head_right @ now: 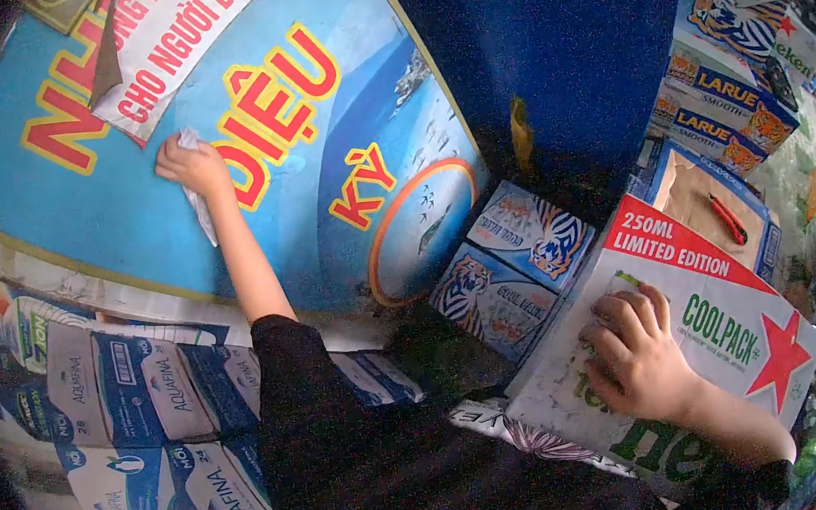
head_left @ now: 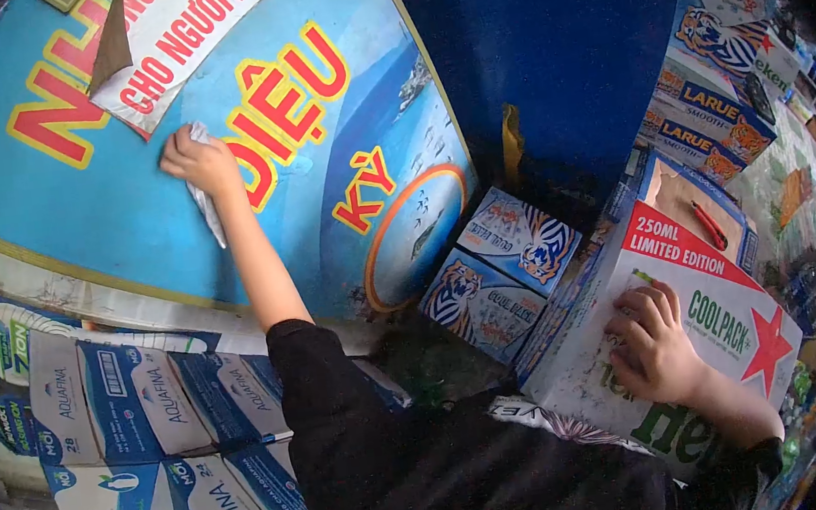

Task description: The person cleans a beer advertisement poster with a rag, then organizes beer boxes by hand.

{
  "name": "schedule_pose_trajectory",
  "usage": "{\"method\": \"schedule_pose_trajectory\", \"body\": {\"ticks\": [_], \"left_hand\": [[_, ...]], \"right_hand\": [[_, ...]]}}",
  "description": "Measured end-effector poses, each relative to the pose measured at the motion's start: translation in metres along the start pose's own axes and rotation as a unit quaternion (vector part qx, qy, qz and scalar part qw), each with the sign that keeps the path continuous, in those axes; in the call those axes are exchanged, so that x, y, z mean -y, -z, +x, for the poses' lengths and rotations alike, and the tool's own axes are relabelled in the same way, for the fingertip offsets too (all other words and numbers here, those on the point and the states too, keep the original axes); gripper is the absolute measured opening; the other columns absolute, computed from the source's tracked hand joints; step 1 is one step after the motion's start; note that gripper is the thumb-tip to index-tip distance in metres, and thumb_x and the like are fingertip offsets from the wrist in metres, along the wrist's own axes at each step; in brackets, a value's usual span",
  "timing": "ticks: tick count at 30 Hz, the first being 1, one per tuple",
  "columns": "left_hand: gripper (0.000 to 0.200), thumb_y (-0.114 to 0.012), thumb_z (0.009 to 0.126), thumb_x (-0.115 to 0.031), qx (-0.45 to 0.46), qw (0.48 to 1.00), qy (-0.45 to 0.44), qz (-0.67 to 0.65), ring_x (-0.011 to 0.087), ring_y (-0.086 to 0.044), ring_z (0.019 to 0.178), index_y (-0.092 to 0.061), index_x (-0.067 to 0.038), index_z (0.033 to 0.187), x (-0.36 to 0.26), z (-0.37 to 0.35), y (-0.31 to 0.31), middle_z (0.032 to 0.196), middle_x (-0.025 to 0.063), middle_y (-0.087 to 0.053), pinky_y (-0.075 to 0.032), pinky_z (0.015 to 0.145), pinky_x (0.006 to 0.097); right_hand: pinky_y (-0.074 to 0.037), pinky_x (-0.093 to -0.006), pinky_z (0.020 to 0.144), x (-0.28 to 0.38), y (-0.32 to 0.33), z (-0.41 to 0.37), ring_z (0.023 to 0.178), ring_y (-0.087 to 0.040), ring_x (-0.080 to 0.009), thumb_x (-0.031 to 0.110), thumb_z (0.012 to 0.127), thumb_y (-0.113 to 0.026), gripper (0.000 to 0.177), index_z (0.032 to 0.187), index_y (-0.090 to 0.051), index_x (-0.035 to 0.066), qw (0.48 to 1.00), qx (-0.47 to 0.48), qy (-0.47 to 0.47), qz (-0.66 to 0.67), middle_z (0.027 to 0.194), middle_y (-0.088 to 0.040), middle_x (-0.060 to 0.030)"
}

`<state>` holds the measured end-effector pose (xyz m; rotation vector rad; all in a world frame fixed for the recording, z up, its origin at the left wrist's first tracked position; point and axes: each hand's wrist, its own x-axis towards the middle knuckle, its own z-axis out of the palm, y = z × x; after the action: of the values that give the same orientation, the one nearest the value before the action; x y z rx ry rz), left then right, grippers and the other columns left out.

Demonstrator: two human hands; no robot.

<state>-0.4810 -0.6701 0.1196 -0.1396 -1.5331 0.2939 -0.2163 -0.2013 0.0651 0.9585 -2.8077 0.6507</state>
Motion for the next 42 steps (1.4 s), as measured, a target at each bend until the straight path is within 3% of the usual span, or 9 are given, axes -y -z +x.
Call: {"method": "schedule_pose_trajectory", "body": {"ticks": [4,8,12,16,23,30,35,38,42], "left_hand": [[0.029,-0.051,0.062,-0.001,0.007,0.999,-0.039,-0.021,0.0272,-0.042,0.078,-0.044,-0.012,0.088,-0.028,0.018,-0.041,0.086,0.0076,-0.046,-0.036,0.066,0.0402],[0.031,-0.051,0.061,-0.002,0.001,0.996,-0.059,-0.066,0.0287,-0.042,0.076,-0.043,-0.010,0.090,-0.054,0.042,-0.078,0.088,0.0085,-0.047,-0.034,0.069,0.0407],[0.030,-0.050,0.063,-0.002,0.006,0.994,-0.079,-0.081,0.0271,-0.042,0.077,-0.046,-0.013,0.090,-0.075,0.052,-0.105,0.088,0.0033,-0.048,-0.035,0.067,0.0424],[0.025,-0.047,0.066,-0.005,0.030,0.994,-0.077,-0.070,0.0258,-0.043,0.080,-0.049,-0.013,0.089,-0.095,0.059,-0.123,0.089,0.0025,-0.049,-0.036,0.067,0.0407],[0.023,-0.044,0.068,-0.008,0.101,0.976,-0.149,-0.123,0.0223,-0.044,0.078,-0.049,-0.015,0.088,-0.144,0.057,-0.159,0.086,0.0012,-0.047,-0.038,0.065,0.0371],[0.018,-0.048,0.067,-0.012,0.112,0.968,-0.219,-0.048,0.0181,-0.044,0.074,-0.050,-0.016,0.084,-0.123,0.045,-0.125,0.081,-0.0004,-0.047,-0.038,0.062,0.0311],[0.017,-0.052,0.066,-0.017,0.134,0.974,-0.183,0.004,0.0191,-0.046,0.074,-0.048,-0.016,0.083,-0.083,-0.003,-0.069,0.079,0.0007,-0.046,-0.038,0.059,0.0322],[0.025,-0.057,0.065,-0.021,0.164,0.977,-0.135,-0.006,0.0238,-0.047,0.080,-0.048,-0.013,0.087,-0.057,-0.041,-0.018,0.088,0.0047,-0.048,-0.039,0.065,0.0356],[0.027,-0.057,0.068,-0.022,0.165,0.982,-0.084,0.026,0.0267,-0.045,0.088,-0.048,-0.013,0.090,-0.036,-0.093,0.029,0.095,0.0075,-0.046,-0.039,0.073,0.0380]], "right_hand": [[-0.024,-0.0505,0.084,0.000,0.001,0.000,0.092,-0.039,-0.0312,0.018,0.060,-0.057,0.035,0.091,-0.047,0.005,1.000,0.000,-0.004,0.006,0.095,-0.042,-0.0132],[-0.025,-0.0510,0.084,0.000,0.001,-0.001,0.093,-0.039,-0.0308,0.018,0.060,-0.058,0.033,0.089,-0.049,0.005,1.000,-0.003,-0.003,0.013,0.096,-0.042,-0.0130],[-0.024,-0.0516,0.084,-0.001,0.001,0.000,0.094,-0.039,-0.0308,0.019,0.060,-0.058,0.033,0.089,-0.049,0.005,1.000,0.007,-0.005,0.015,0.096,-0.042,-0.0130],[-0.024,-0.0517,0.084,-0.002,-0.001,-0.001,0.095,-0.038,-0.0304,0.020,0.059,-0.059,0.035,0.089,-0.050,0.006,1.000,0.008,-0.007,0.006,0.097,-0.042,-0.0129],[-0.024,-0.0511,0.083,-0.001,0.001,0.000,0.095,-0.039,-0.0300,0.021,0.058,-0.059,0.035,0.089,-0.050,0.006,1.000,0.011,-0.007,0.007,0.097,-0.042,-0.0124],[-0.025,-0.0502,0.084,-0.004,0.004,0.000,0.096,-0.039,-0.0293,0.022,0.060,-0.059,0.033,0.089,-0.050,0.007,1.000,0.015,-0.004,0.018,0.097,-0.043,-0.0120],[-0.025,-0.0501,0.084,-0.003,0.002,0.000,0.095,-0.039,-0.0290,0.022,0.061,-0.059,0.032,0.088,-0.051,0.007,1.000,0.009,-0.010,0.021,0.097,-0.043,-0.0120],[-0.023,-0.0500,0.085,-0.003,0.000,-0.001,0.097,-0.037,-0.0323,0.019,0.059,-0.061,0.036,0.089,-0.048,0.005,1.000,0.009,0.005,0.017,0.097,-0.041,-0.0139],[-0.024,-0.0501,0.084,0.000,0.002,0.000,0.096,-0.038,-0.0290,0.021,0.061,-0.059,0.033,0.089,-0.050,0.006,1.000,0.005,-0.004,0.006,0.096,-0.042,-0.0119]]}}
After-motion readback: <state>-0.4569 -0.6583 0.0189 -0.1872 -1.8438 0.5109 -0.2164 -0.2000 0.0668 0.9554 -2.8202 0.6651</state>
